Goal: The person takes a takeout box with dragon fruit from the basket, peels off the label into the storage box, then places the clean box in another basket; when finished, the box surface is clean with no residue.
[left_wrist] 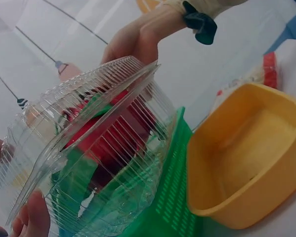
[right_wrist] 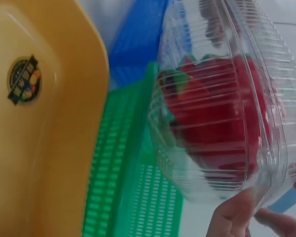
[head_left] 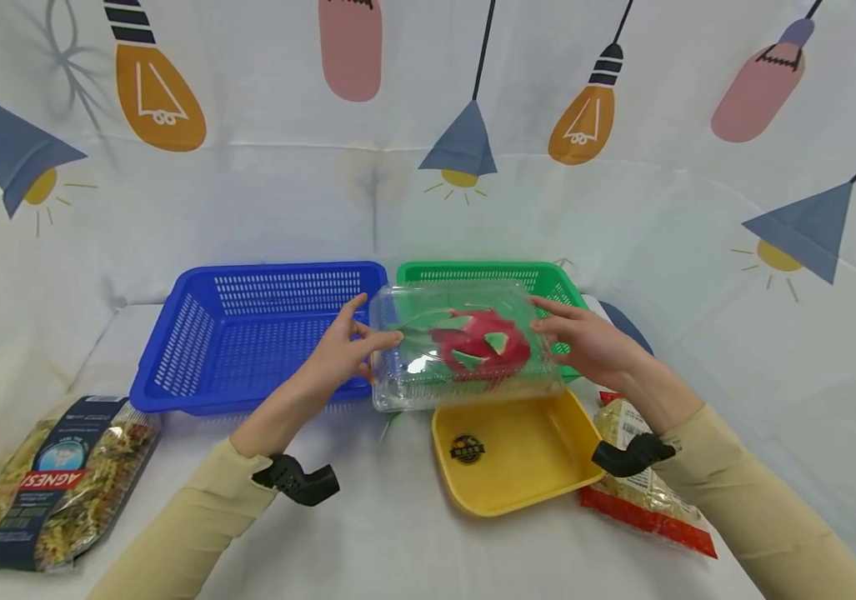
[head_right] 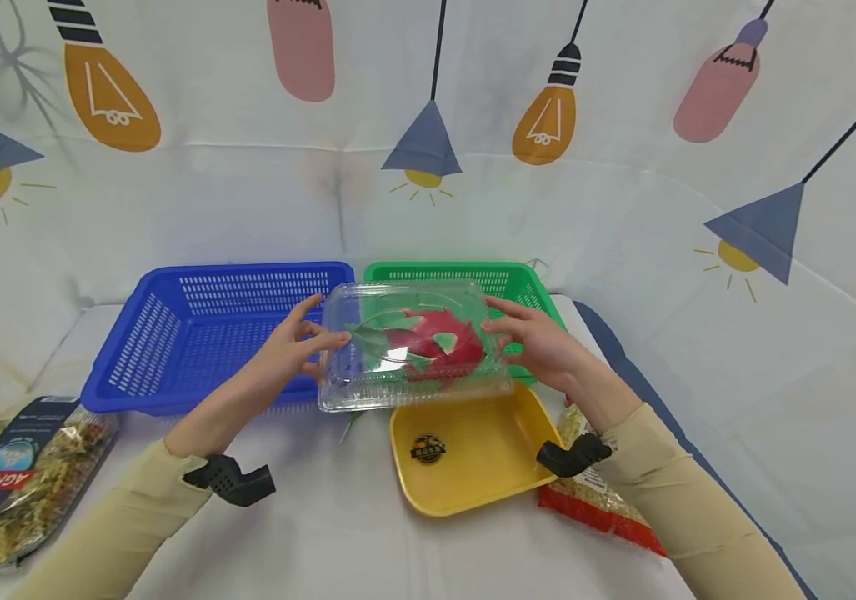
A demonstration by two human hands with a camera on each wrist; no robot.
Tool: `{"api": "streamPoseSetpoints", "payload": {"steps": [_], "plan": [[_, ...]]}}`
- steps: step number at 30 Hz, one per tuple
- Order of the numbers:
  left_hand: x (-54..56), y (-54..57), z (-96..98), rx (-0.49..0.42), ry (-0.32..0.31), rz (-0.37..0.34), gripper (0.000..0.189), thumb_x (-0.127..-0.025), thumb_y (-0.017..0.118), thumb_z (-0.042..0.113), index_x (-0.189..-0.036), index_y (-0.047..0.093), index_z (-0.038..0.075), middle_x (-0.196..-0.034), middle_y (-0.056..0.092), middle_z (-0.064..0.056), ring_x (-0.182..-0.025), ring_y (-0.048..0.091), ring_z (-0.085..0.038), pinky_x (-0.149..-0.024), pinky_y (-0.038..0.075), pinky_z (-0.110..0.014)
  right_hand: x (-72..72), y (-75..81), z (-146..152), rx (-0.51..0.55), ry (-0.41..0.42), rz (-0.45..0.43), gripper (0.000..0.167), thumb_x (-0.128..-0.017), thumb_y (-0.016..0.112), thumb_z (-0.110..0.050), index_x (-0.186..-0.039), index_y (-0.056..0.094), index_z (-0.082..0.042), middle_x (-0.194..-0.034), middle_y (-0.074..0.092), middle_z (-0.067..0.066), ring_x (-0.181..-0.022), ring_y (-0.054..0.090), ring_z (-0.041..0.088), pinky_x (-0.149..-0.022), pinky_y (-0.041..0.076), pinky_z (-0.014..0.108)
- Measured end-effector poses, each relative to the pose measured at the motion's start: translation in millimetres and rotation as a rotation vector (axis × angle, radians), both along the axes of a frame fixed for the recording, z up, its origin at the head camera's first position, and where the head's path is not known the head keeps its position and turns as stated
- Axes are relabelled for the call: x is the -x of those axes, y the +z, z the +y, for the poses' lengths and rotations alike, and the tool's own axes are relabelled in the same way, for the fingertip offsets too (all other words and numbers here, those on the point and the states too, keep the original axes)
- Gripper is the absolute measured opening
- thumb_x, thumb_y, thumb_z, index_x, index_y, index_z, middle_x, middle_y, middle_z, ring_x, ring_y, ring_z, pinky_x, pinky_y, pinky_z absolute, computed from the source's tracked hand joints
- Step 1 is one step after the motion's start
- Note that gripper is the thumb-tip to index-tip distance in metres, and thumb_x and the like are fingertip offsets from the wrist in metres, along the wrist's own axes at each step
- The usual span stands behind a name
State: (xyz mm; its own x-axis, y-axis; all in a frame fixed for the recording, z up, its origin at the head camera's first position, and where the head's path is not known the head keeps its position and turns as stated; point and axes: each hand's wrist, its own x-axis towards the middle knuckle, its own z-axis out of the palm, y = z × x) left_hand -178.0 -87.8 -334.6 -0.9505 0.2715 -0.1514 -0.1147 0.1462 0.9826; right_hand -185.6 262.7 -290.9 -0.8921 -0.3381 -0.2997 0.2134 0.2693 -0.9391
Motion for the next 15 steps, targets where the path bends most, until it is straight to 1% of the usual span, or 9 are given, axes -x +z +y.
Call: {"api": "streamPoseSetpoints", "payload": {"steps": [2, 4, 6, 8, 9, 12, 14, 15], "plan": [[5.3, 1.0, 3.4, -0.003, 0.009, -0.014, 0.092, -0.094, 0.069, 0.032, -0.162, 0.008, 0.02, -0.107, 0.049, -0.01, -0.062, 0.054, -0.013, -0.064, 0.056, -0.03, 3.5, 1.6, 3.7, -0.005, 0.012, 0.0, 0.068, -0.107, 0.05, -0.028, -0.162, 0.012, -0.016, -0.163, 0.011, 0.015, -0.078, 0.048, 0.009, -0.104, 0.031, 0.047], [10.1, 2.6, 6.8, -0.012, 0.006, -0.022, 0.089, -0.094, 0.069, 0.031, -0.161, 0.011, 0.016, -0.109, 0.049, -0.01, -0.062, 0.051, -0.012, -0.064, 0.056, -0.03, 7.4, 2.8, 7.2, -0.004, 0.022, 0.001, 0.068, -0.107, 0.049, -0.028, -0.162, 0.011, -0.015, -0.164, 0.01, 0.015, -0.078, 0.047, 0.01, -0.097, 0.035, 0.042], [15.1, 3.9, 10.3, -0.029, 0.009, -0.039, 0.088, -0.094, 0.069, 0.031, -0.161, 0.015, 0.014, -0.109, 0.049, -0.008, -0.063, 0.049, -0.012, -0.064, 0.055, -0.029, 11.6, 3.9, 10.4, -0.001, 0.019, 0.0, 0.067, -0.107, 0.049, -0.028, -0.162, 0.012, -0.015, -0.164, 0.01, 0.015, -0.077, 0.046, 0.01, -0.09, 0.04, 0.038], [19.9, 4.9, 13.8, -0.047, 0.007, -0.049, 0.087, -0.094, 0.069, 0.032, -0.16, 0.017, 0.012, -0.107, 0.049, -0.007, -0.062, 0.049, -0.012, -0.065, 0.055, -0.029, 16.0, 4.8, 13.3, 0.0, 0.009, -0.005, 0.067, -0.107, 0.049, -0.028, -0.162, 0.013, -0.016, -0.163, 0.01, 0.014, -0.078, 0.046, 0.01, -0.086, 0.042, 0.036], [22.1, 5.5, 15.5, -0.051, 0.005, -0.055, 0.086, -0.094, 0.069, 0.032, -0.16, 0.018, 0.011, -0.105, 0.049, -0.006, -0.062, 0.049, -0.012, -0.066, 0.055, -0.03, 18.3, 5.2, 14.8, 0.002, 0.002, -0.01, 0.066, -0.107, 0.049, -0.028, -0.162, 0.014, -0.016, -0.163, 0.01, 0.013, -0.079, 0.046, 0.011, -0.086, 0.041, 0.036], [29.9, 6.2, 20.5, -0.063, 0.0, -0.066, 0.083, -0.095, 0.069, 0.033, -0.159, 0.021, 0.01, -0.103, 0.049, -0.006, -0.06, 0.049, -0.012, -0.069, 0.054, -0.03, 25.9, 5.8, 19.3, -0.006, -0.014, -0.022, 0.067, -0.106, 0.049, -0.026, -0.162, 0.012, -0.018, -0.161, 0.01, 0.014, -0.089, 0.045, 0.015, -0.099, 0.036, 0.044], [35.8, 6.3, 23.4, -0.074, -0.003, -0.071, 0.082, -0.095, 0.069, 0.033, -0.158, 0.024, 0.01, -0.109, 0.049, -0.008, -0.061, 0.049, -0.012, -0.07, 0.054, -0.03, 31.1, 6.4, 21.7, -0.013, -0.015, -0.022, 0.069, -0.106, 0.05, -0.025, -0.162, 0.009, -0.018, -0.162, 0.008, 0.016, -0.098, 0.043, 0.018, -0.109, 0.029, 0.053], [39.1, 6.4, 24.6, -0.078, -0.005, -0.072, 0.081, -0.095, 0.069, 0.033, -0.158, 0.025, 0.01, -0.115, 0.05, -0.009, -0.061, 0.048, -0.012, -0.07, 0.053, -0.03, 33.8, 6.7, 23.0, -0.015, -0.02, -0.024, 0.07, -0.106, 0.05, -0.025, -0.162, 0.009, -0.018, -0.161, 0.009, 0.016, -0.101, 0.043, 0.019, -0.113, 0.025, 0.056]]}}
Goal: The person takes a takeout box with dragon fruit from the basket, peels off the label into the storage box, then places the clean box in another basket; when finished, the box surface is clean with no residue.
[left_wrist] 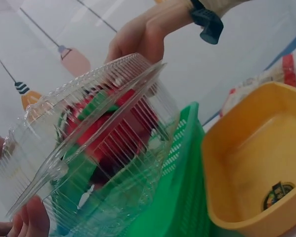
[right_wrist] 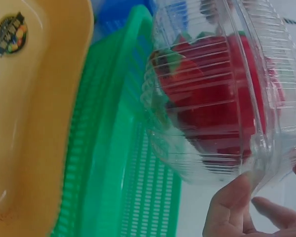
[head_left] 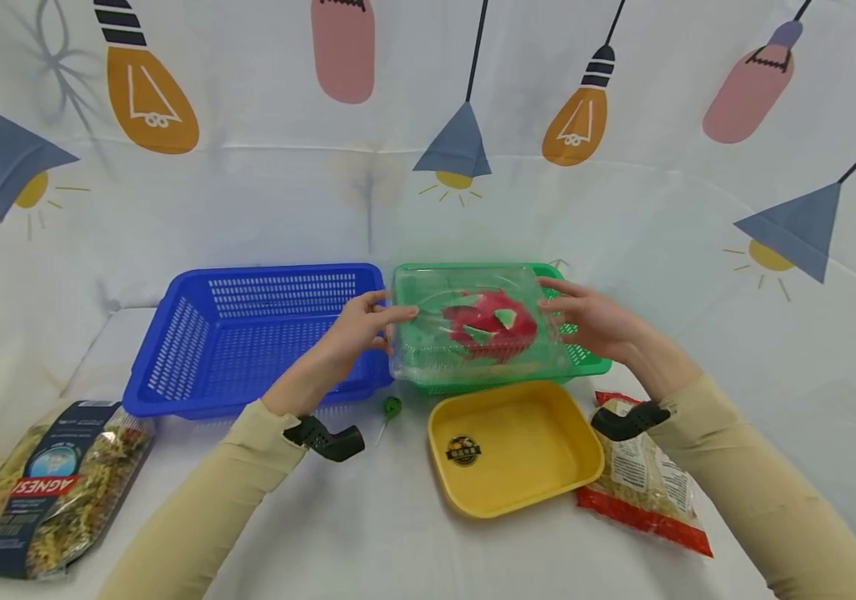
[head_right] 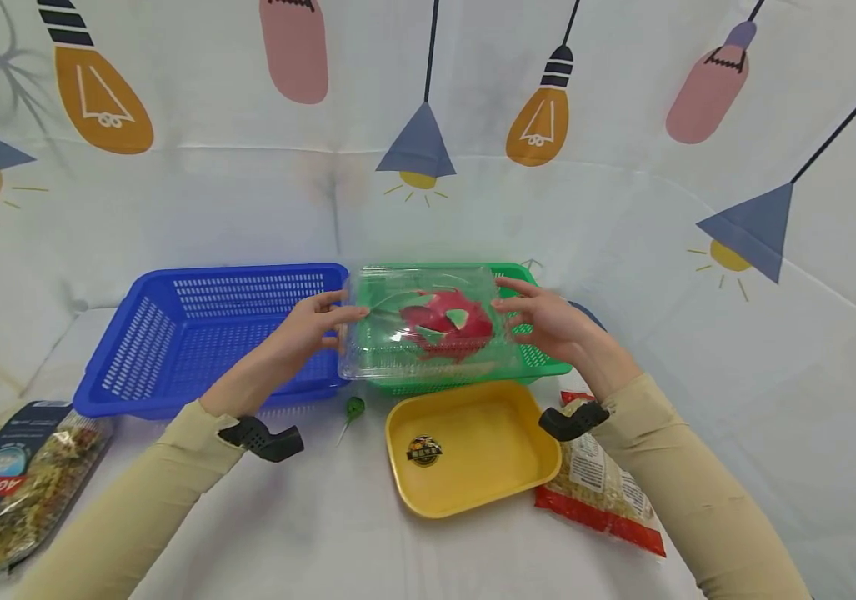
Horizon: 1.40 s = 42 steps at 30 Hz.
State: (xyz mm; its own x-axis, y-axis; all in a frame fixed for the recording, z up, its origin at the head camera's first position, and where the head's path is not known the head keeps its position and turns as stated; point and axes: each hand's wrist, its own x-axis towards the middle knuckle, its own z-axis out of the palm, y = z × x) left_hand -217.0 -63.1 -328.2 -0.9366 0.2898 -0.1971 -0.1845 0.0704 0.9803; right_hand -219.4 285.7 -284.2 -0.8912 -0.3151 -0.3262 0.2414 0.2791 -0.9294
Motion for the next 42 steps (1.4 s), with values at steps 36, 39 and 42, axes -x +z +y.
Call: {"api": "streamPoseSetpoints", "payload": {"steps": [36, 39, 42], "plan": [[75.5, -15.1, 22.6, 0.196, -0.256, -0.15, 0.072, -0.098, 0.065, 0.018, -0.153, 0.025, -0.008, -0.155, 0.034, -0.025, -0.125, 0.056, -0.04, -0.094, 0.055, -0.039, 66.5, -22.5, 38.6, -0.196, 0.062, -0.146, 0.066, -0.104, 0.053, -0.013, -0.158, 0.017, 0.002, -0.165, 0.008, 0.024, -0.144, 0.028, 0.048, -0.113, 0.036, 0.055], [74.0, -12.7, 28.8, 0.277, -0.253, -0.121, 0.072, -0.098, 0.064, 0.02, -0.152, 0.026, -0.008, -0.153, 0.035, -0.027, -0.119, 0.061, -0.036, -0.095, 0.055, -0.038, 67.0, -26.3, 38.6, -0.201, 0.05, -0.159, 0.065, -0.105, 0.051, -0.011, -0.158, 0.017, 0.003, -0.165, 0.007, 0.024, -0.145, 0.027, 0.048, -0.113, 0.036, 0.055], [72.3, -11.3, 35.6, 0.376, -0.247, -0.06, 0.057, -0.098, 0.064, 0.02, -0.141, 0.04, -0.008, -0.131, 0.052, -0.024, -0.099, 0.068, -0.029, -0.09, 0.056, -0.037, 66.3, -29.2, 36.7, -0.229, 0.044, -0.157, 0.063, -0.106, 0.049, -0.011, -0.157, 0.016, 0.004, -0.164, 0.008, 0.025, -0.145, 0.027, 0.047, -0.112, 0.038, 0.054]]}}
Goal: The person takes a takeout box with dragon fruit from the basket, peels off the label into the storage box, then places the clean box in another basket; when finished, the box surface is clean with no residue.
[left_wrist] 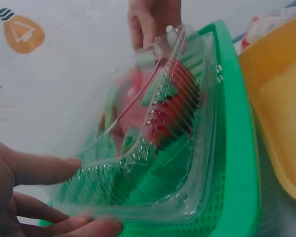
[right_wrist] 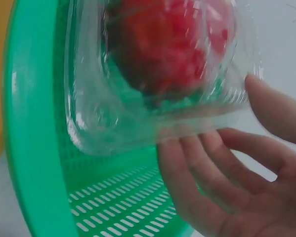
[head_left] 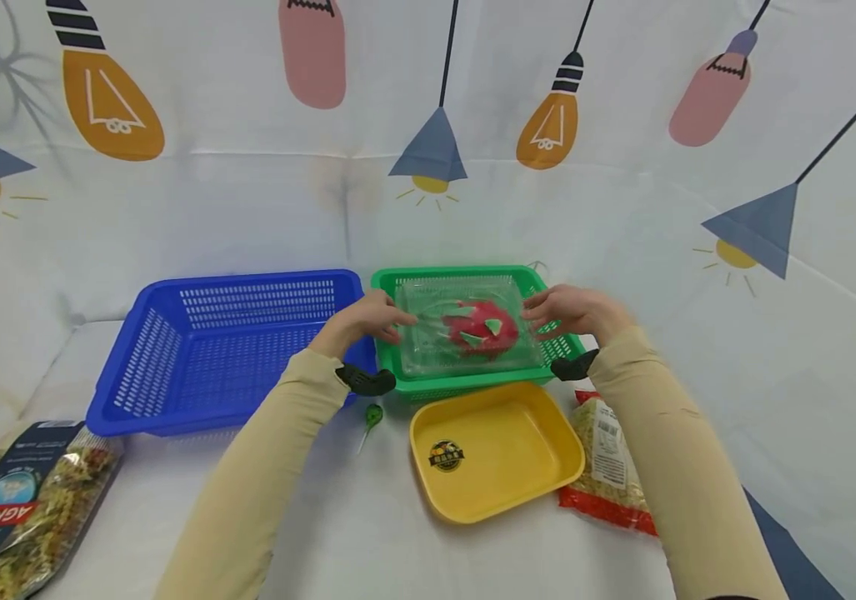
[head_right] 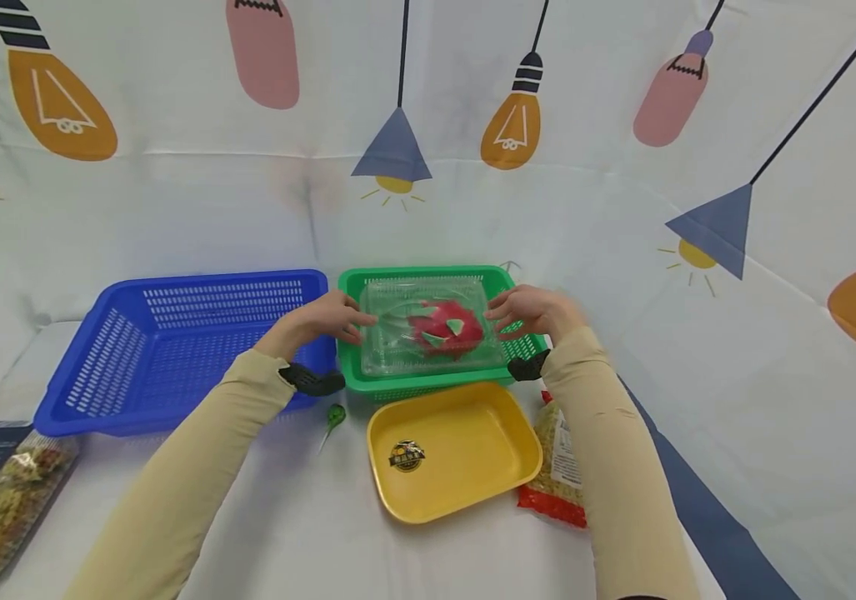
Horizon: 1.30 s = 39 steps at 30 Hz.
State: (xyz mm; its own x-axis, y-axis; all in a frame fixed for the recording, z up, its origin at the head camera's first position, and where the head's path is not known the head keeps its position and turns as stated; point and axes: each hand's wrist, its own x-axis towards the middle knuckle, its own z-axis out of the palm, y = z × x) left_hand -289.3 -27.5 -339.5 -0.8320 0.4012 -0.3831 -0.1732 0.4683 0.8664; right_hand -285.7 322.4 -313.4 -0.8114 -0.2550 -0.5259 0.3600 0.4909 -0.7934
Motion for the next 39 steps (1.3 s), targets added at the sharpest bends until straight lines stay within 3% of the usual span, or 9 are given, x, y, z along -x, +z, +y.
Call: {"api": "streamPoseSetpoints", "payload": {"steps": [2, 4, 7, 10, 12, 17, 27, 33, 39], "plan": [[-1.0, -0.4, 6.1, 0.07, -0.017, 0.053, 0.033, -0.099, 0.063, 0.02, -0.117, 0.053, -0.005, -0.101, 0.058, -0.016, -0.079, 0.067, -0.021, -0.084, 0.057, -0.035, -0.2, -3.1, -2.4, -0.022, -0.016, 0.003, 0.062, -0.106, 0.049, -0.01, -0.157, 0.017, 0.005, -0.164, 0.011, 0.026, -0.144, 0.029, 0.047, -0.112, 0.039, 0.054], [-2.3, -0.9, 13.5, 0.129, -0.027, 0.097, 0.021, -0.1, 0.062, 0.019, -0.098, 0.051, 0.001, -0.083, 0.051, -0.009, -0.066, 0.062, -0.016, -0.079, 0.057, -0.034, 0.1, -7.1, -4.4, -0.044, -0.027, 0.001, 0.061, -0.106, 0.048, -0.01, -0.156, 0.018, 0.006, -0.163, 0.014, 0.026, -0.142, 0.031, 0.047, -0.111, 0.039, 0.053], [-4.1, -2.2, 24.1, 0.236, -0.075, 0.145, 0.027, -0.103, 0.056, 0.018, -0.115, 0.051, -0.005, -0.105, 0.058, -0.02, -0.067, 0.059, -0.017, -0.077, 0.056, -0.032, 1.4, -14.3, -6.1, -0.065, -0.048, -0.009, 0.059, -0.105, 0.048, -0.009, -0.155, 0.022, 0.007, -0.161, 0.02, 0.028, -0.141, 0.034, 0.047, -0.11, 0.042, 0.052], [-5.3, -3.3, 32.1, 0.336, -0.128, 0.167, 0.059, -0.104, 0.051, 0.016, -0.152, 0.025, -0.007, -0.151, 0.035, -0.027, -0.086, 0.065, -0.023, -0.081, 0.056, -0.034, 2.6, -20.2, -4.8, -0.087, -0.016, -0.009, 0.06, -0.104, 0.05, -0.01, -0.155, 0.023, 0.007, -0.16, 0.021, 0.03, -0.137, 0.039, 0.047, -0.107, 0.045, 0.05], [-5.0, -4.7, 35.5, 0.385, -0.156, 0.167, 0.063, -0.105, 0.049, 0.016, -0.156, 0.017, -0.005, -0.158, 0.027, -0.024, -0.097, 0.066, -0.027, -0.083, 0.056, -0.035, 2.9, -22.8, -4.5, -0.111, 0.024, 0.005, 0.062, -0.103, 0.052, -0.012, -0.155, 0.023, 0.007, -0.159, 0.021, 0.032, -0.128, 0.048, 0.042, -0.103, 0.049, 0.047], [-2.9, -7.6, 40.3, 0.409, -0.149, 0.14, 0.057, -0.105, 0.05, 0.012, -0.154, 0.025, -0.003, -0.152, 0.035, -0.024, -0.099, 0.068, -0.032, -0.087, 0.057, -0.039, 4.2, -26.8, -10.0, -0.195, 0.054, 0.039, 0.057, -0.105, 0.049, -0.01, -0.156, 0.026, 0.003, -0.157, 0.026, 0.03, -0.092, 0.053, 0.026, -0.1, 0.051, 0.046], [2.5, -16.5, 50.0, 0.442, -0.112, 0.174, 0.049, -0.106, 0.048, 0.011, -0.149, 0.032, -0.003, -0.142, 0.047, -0.024, -0.097, 0.069, -0.032, -0.088, 0.057, -0.04, 4.7, -29.6, -23.7, -0.382, 0.094, 0.13, 0.054, -0.104, 0.043, -0.001, -0.155, 0.025, 0.006, -0.161, 0.021, 0.025, -0.091, 0.05, 0.025, -0.102, 0.049, 0.05], [6.1, -20.0, 55.0, 0.489, -0.088, 0.199, 0.035, -0.105, 0.049, 0.01, -0.138, 0.045, -0.002, -0.113, 0.058, -0.018, -0.06, 0.052, -0.017, -0.059, 0.047, -0.03, 8.4, -29.7, -30.5, -0.473, 0.104, 0.161, 0.054, -0.103, 0.041, 0.002, -0.155, 0.026, 0.006, -0.162, 0.022, 0.024, -0.068, 0.038, 0.017, -0.101, 0.05, 0.048], [9.1, -22.1, 57.9, 0.511, -0.073, 0.185, 0.034, -0.106, 0.048, 0.012, -0.138, 0.046, -0.001, -0.094, 0.052, -0.01, -0.051, 0.032, -0.01, -0.05, 0.034, -0.027, 10.3, -30.4, -33.8, -0.502, 0.104, 0.159, 0.053, -0.104, 0.041, -0.001, -0.155, 0.027, 0.005, -0.163, 0.021, 0.022, -0.077, 0.041, 0.016, -0.098, 0.053, 0.046]]}}
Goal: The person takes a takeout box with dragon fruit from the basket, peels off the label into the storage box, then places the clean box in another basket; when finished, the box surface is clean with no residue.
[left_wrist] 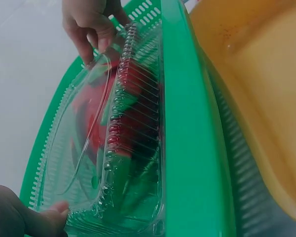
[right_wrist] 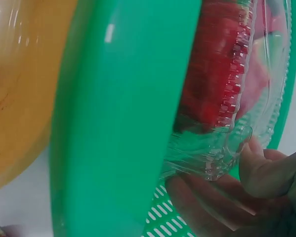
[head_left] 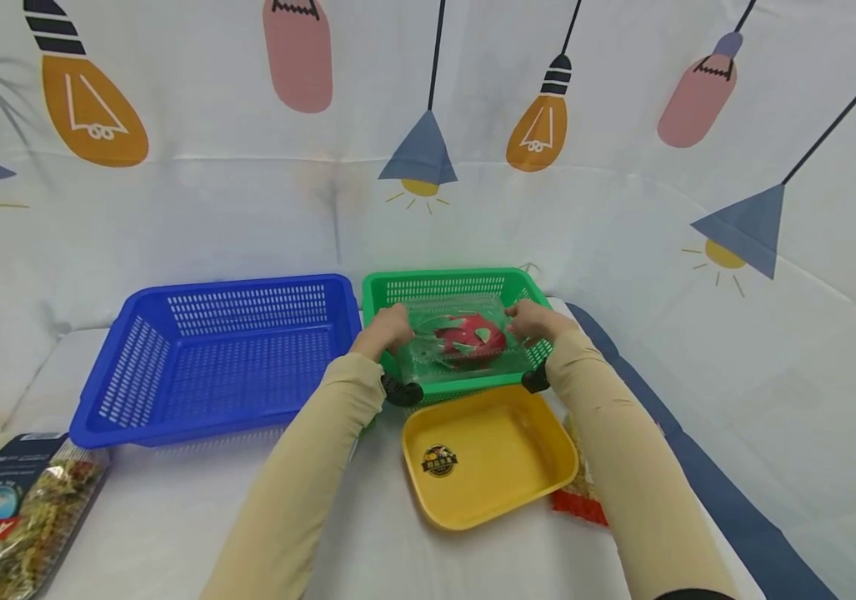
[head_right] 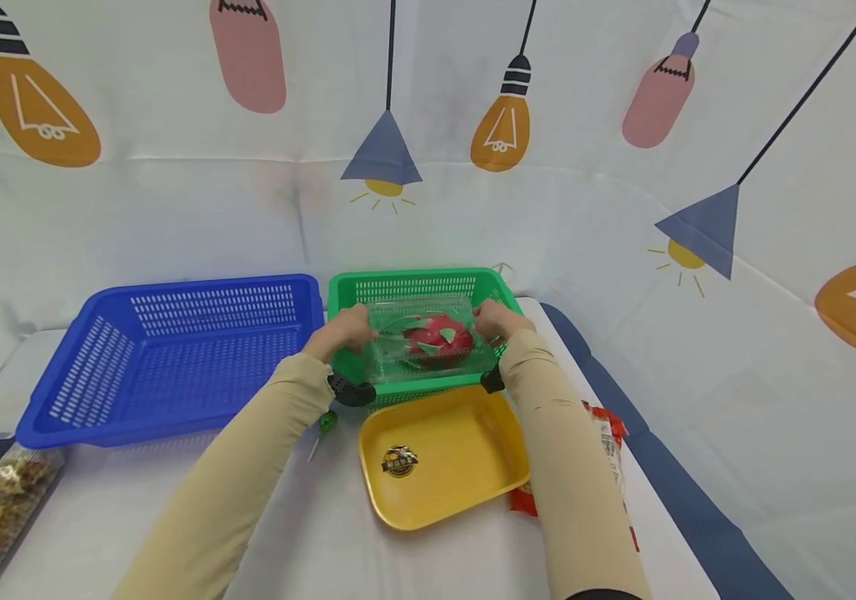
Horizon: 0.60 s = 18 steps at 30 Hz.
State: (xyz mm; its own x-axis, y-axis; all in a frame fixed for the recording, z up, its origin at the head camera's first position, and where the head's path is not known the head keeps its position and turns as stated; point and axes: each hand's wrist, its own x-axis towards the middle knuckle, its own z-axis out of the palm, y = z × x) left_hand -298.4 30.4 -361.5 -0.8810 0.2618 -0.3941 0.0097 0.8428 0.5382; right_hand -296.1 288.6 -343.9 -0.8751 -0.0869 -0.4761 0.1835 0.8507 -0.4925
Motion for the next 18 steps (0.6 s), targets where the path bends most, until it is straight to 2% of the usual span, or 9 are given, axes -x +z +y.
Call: {"api": "streamPoseSetpoints", "payload": {"steps": [3, 4, 6, 8, 12, 15, 18], "plan": [[-1.2, 1.5, 0.1, 0.008, -0.001, -0.004, 0.036, -0.106, 0.048, 0.012, -0.139, 0.045, -0.001, -0.085, 0.048, -0.007, -0.05, 0.029, -0.01, -0.05, 0.033, -0.027, -0.8, 1.0, 0.5, -0.002, 0.005, -0.013, 0.052, -0.106, 0.04, -0.005, -0.156, 0.024, 0.004, -0.163, 0.021, 0.022, -0.084, 0.051, 0.021, -0.097, 0.053, 0.046], [-2.1, 2.0, -0.4, 0.01, -0.004, -0.003, 0.036, -0.106, 0.048, 0.013, -0.139, 0.045, -0.001, -0.082, 0.047, -0.006, -0.049, 0.029, -0.01, -0.05, 0.033, -0.027, -1.4, 1.2, 0.6, 0.002, 0.009, -0.019, 0.053, -0.107, 0.039, -0.006, -0.156, 0.023, 0.004, -0.163, 0.02, 0.022, -0.084, 0.05, 0.025, -0.096, 0.053, 0.046], [-3.5, 2.9, -1.3, 0.007, -0.003, -0.003, 0.031, -0.106, 0.047, 0.013, -0.134, 0.048, -0.001, -0.073, 0.043, -0.004, -0.048, 0.028, -0.01, -0.049, 0.033, -0.027, -2.4, 1.8, 1.8, 0.012, 0.023, -0.038, 0.054, -0.108, 0.037, -0.008, -0.157, 0.019, 0.002, -0.163, 0.018, 0.023, -0.101, 0.058, 0.034, -0.098, 0.053, 0.048], [-4.6, 3.7, -2.0, -0.001, 0.001, -0.001, 0.023, -0.106, 0.047, 0.013, -0.124, 0.051, 0.0, -0.066, 0.037, -0.002, -0.047, 0.027, -0.01, -0.049, 0.032, -0.027, -3.2, 2.1, 3.4, 0.032, 0.032, -0.054, 0.055, -0.108, 0.035, -0.01, -0.158, 0.015, 0.001, -0.163, 0.016, 0.025, -0.123, 0.053, 0.043, -0.099, 0.051, 0.049], [-6.4, 2.8, -3.7, -0.026, 0.009, 0.007, 0.014, -0.107, 0.043, 0.011, -0.109, 0.051, 0.001, -0.061, 0.029, -0.001, -0.047, 0.021, -0.01, -0.049, 0.029, -0.027, -4.7, 2.8, 6.5, 0.066, 0.045, -0.072, 0.057, -0.109, 0.033, -0.011, -0.159, 0.009, 0.001, -0.163, 0.01, 0.027, -0.136, 0.041, 0.049, -0.103, 0.048, 0.051], [-9.0, 0.4, -5.1, -0.038, 0.003, 0.022, 0.028, -0.106, 0.037, 0.008, -0.129, 0.048, -0.004, -0.071, 0.033, -0.005, -0.05, 0.019, -0.011, -0.05, 0.028, -0.027, -6.8, 2.0, 8.1, 0.088, 0.048, -0.066, 0.057, -0.109, 0.032, -0.011, -0.159, 0.007, 0.002, -0.163, 0.009, 0.028, -0.137, 0.039, 0.05, -0.104, 0.046, 0.052], [-14.2, -1.9, -5.5, -0.052, -0.008, 0.043, 0.046, -0.105, 0.035, 0.007, -0.149, 0.033, -0.006, -0.082, 0.037, -0.008, -0.051, 0.02, -0.011, -0.05, 0.027, -0.027, -10.8, 0.3, 10.2, 0.101, 0.061, -0.055, 0.058, -0.11, 0.031, -0.013, -0.158, 0.006, 0.003, -0.163, 0.008, 0.029, -0.138, 0.037, 0.051, -0.106, 0.045, 0.053]]}}
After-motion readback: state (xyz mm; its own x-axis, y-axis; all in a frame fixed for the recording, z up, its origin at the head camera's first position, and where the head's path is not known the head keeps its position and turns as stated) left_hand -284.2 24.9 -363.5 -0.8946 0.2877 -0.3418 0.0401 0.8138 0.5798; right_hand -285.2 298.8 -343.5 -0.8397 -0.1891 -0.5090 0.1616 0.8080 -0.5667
